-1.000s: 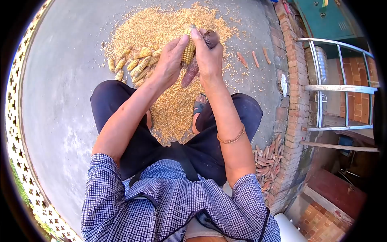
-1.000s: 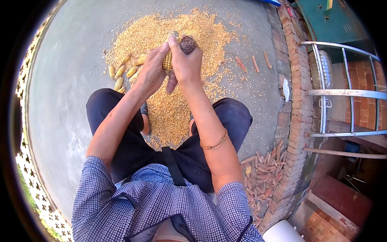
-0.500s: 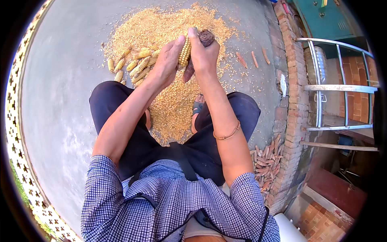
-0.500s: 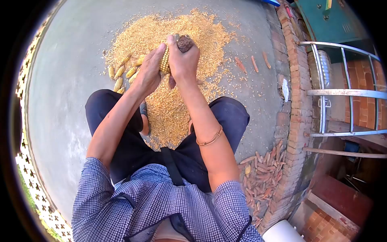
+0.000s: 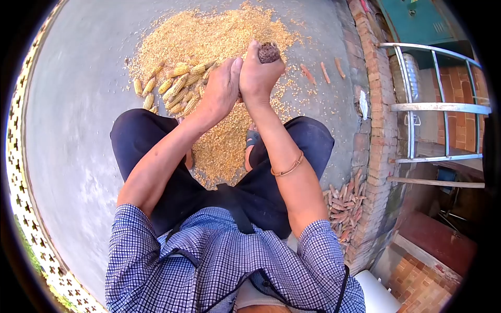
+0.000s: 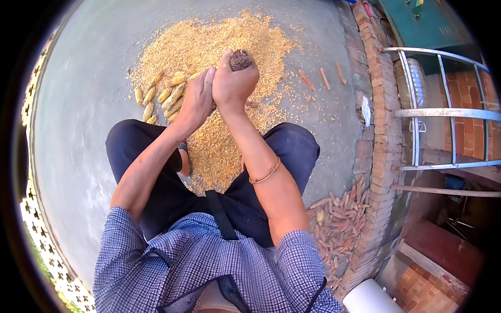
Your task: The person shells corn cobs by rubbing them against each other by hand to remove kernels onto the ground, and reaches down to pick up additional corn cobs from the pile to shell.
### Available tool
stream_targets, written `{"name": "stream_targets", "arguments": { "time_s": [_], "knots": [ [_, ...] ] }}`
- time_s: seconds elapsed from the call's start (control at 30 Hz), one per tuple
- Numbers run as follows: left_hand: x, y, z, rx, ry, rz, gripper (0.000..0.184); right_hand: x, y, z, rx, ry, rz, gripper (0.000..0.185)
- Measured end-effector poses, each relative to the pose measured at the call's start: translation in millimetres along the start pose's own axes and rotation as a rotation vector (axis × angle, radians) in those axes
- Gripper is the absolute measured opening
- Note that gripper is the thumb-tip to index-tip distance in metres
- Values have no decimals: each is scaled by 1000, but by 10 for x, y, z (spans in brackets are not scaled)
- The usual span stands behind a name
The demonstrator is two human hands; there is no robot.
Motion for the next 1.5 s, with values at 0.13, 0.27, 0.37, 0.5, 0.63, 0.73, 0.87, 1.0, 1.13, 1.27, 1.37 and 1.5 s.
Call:
{"name": "stream_targets", "arguments": {
  "time_s": [0.13, 0.27, 0.37, 0.5, 0.63, 0.73, 0.87, 1.0, 1.13, 1.27, 1.37, 1.5],
  "knots": [
    [90, 45, -157, 230, -232, -351, 53, -19, 32, 71, 170, 256, 228, 25],
    [119, 74, -177, 51, -241, -140, 58, 34, -2, 83, 232, 509, 365, 23],
    [143, 83, -199, 98, 1, -146, 57, 70, -14, 69, 278, 522, 360, 24],
    [-35, 26, -155, 31, 438, 2, 47, 32, -97, 88, 145, 520, 393, 22],
    [-75, -35, 28, 21, 42, 48, 53, 30, 79, -74, 37, 195, 241, 13],
    [-41, -98, 67, 303, -446, -408, 58, -100, 140, -76, 3, 244, 245, 15],
    [-75, -67, 18, 367, -654, -405, 59, 67, 73, -17, 156, 418, 376, 20],
    [116, 8, -190, 115, -277, -304, 50, 100, -2, 82, 282, 524, 427, 25],
    [-136, 49, -293, -45, 346, 125, 40, 152, -89, 113, 276, 585, 423, 24],
    [-340, -51, -128, -29, 614, 288, 32, 27, -118, 32, 106, 493, 470, 19],
    [-202, -17, -57, 57, 313, 156, 41, 81, -18, -38, 46, 244, 239, 20],
    [16, -59, -19, 109, -219, -197, 51, 141, 26, -60, 62, 162, 193, 19]
  ]
}}
Point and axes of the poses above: each hand's wrist, its own y-axis towards the middle knuckle, its own z-axis out of the palm, x = y × z, the point moved 7 cm from there along y, towards the middle knuckle
